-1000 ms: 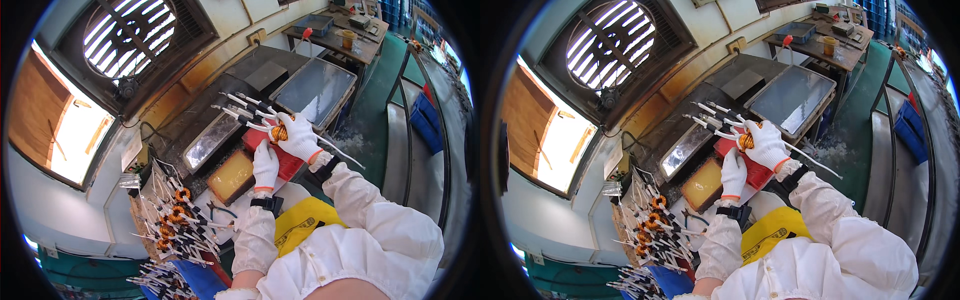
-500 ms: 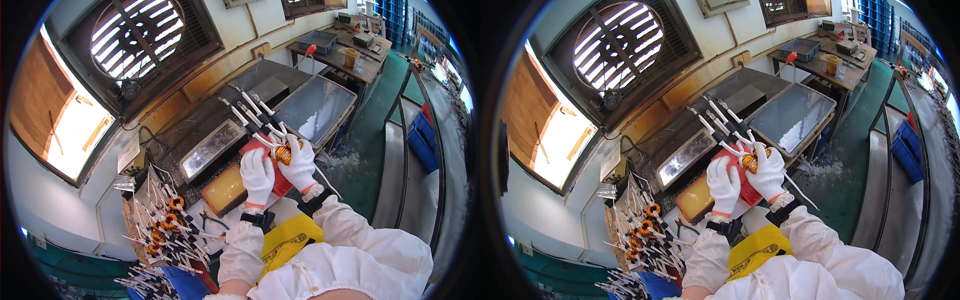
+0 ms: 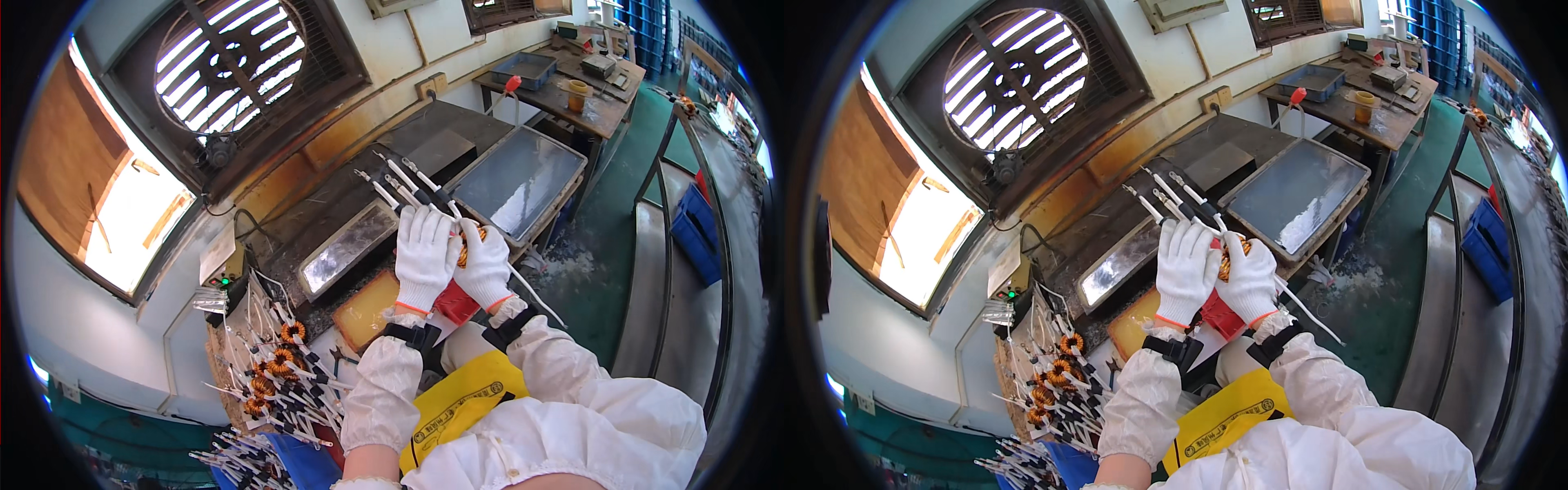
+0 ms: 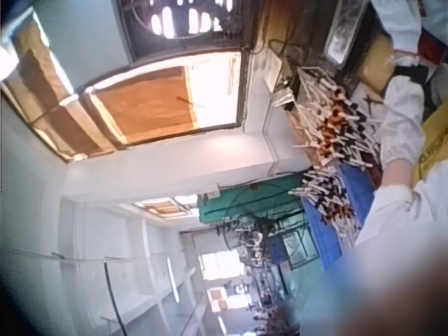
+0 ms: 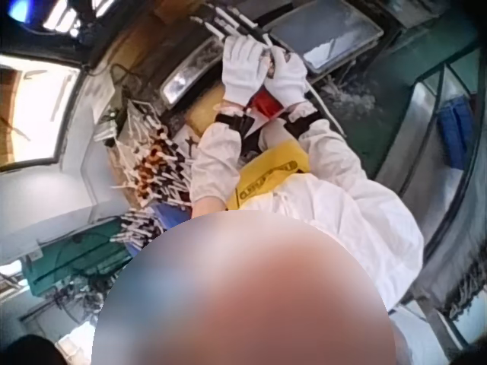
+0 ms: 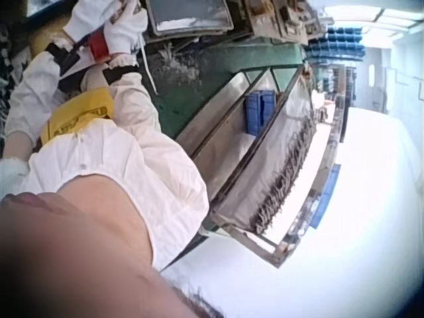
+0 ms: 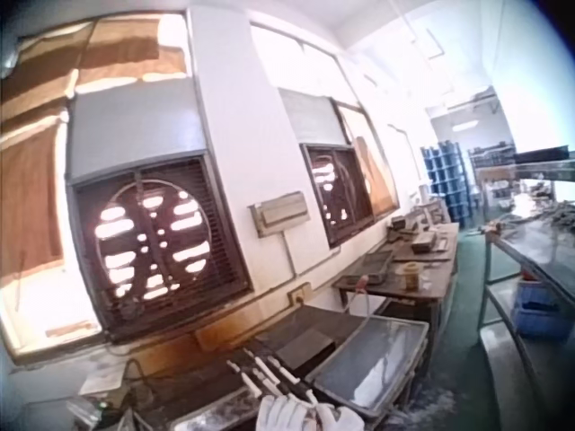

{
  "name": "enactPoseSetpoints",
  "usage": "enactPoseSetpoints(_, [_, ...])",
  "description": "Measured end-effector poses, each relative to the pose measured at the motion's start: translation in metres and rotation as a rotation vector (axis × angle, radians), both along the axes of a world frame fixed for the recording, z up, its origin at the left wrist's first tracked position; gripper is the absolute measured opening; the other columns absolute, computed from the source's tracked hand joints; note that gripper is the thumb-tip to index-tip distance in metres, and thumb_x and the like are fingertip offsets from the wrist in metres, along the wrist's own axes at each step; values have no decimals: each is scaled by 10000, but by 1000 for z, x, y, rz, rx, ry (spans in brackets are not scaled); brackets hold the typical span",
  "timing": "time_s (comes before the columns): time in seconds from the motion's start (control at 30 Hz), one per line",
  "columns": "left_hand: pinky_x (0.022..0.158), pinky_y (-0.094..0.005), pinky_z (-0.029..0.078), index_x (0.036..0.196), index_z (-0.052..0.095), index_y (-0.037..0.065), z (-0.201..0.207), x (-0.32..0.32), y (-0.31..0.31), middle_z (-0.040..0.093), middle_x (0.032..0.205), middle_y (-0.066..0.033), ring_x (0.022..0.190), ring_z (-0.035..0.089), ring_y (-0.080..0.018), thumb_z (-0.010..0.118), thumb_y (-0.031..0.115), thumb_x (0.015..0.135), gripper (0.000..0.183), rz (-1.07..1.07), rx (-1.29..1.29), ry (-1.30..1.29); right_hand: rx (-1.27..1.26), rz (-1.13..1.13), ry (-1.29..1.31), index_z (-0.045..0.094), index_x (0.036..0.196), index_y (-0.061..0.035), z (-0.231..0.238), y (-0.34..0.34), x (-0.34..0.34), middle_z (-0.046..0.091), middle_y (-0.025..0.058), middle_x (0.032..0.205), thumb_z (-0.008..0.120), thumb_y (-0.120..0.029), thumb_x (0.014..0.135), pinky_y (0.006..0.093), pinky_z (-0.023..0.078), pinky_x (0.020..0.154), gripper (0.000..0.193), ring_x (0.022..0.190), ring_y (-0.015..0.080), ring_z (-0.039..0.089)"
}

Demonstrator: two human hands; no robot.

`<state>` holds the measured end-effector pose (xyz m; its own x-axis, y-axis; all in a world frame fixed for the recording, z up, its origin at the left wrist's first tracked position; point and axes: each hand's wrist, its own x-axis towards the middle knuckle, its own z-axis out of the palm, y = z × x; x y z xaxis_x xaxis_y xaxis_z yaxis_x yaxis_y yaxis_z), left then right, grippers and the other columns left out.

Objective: Dipping lead ends of copper coils into a molten solder bath and organizing them on a metal rack.

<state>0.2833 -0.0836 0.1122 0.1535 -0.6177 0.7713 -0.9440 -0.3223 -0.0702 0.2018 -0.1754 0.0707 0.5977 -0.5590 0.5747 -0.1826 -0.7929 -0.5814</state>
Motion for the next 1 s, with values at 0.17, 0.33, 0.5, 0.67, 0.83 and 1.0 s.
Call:
enactPoseSetpoints(0.17, [1036,-539,359,1163,560,-9,18,-4,-19,532,1233,-179,1176,480,-391,645,193,794,429,-103,-132,-83,-23,-15,-18,538,1193,-104,-4,-3,-1,520,185,941,706,-235,695,465,438,758,541,893,381,539])
enactPoseSetpoints(0.33, [1137,-516,223,1218,562,-34,-13,22,-17,514,1320,-218,1286,430,-355,609,330,821,540,63,168,50,-18,13,12,543,1193,-77,0,8,-1,524,190,953,701,-232,688,466,440,767,551,903,388,539])
enactPoseSetpoints(0.5, [1143,-514,220,1236,535,-38,1,-5,-18,482,1343,-217,1300,404,-370,618,348,819,575,94,-38,-2,3,-5,9,555,1172,-103,-4,-3,-4,526,186,935,702,-242,701,467,443,756,512,893,376,544])
enactPoseSetpoints(0.67, [1116,-540,247,1240,526,-52,-20,-5,3,487,1315,-228,1267,414,-398,610,298,848,532,184,-27,56,-14,-8,-37,557,1165,-127,2,2,-2,528,171,913,685,-239,741,465,439,735,456,863,371,549])
enactPoseSetpoints(0.83, [1111,-547,245,1218,544,-39,-33,-6,6,497,1303,-221,1263,410,-394,593,286,851,493,170,74,68,-26,5,-58,556,1161,-125,1,1,-2,532,164,900,674,-236,765,464,431,694,427,835,367,552])
enactPoseSetpoints(1.0, [1117,-533,234,1368,360,-38,-36,-17,1,392,1391,-244,1294,364,-425,648,227,822,671,168,-124,195,-40,-23,-62,569,1125,-121,-1,-2,-5,527,164,866,679,-258,771,466,426,675,395,799,361,547])
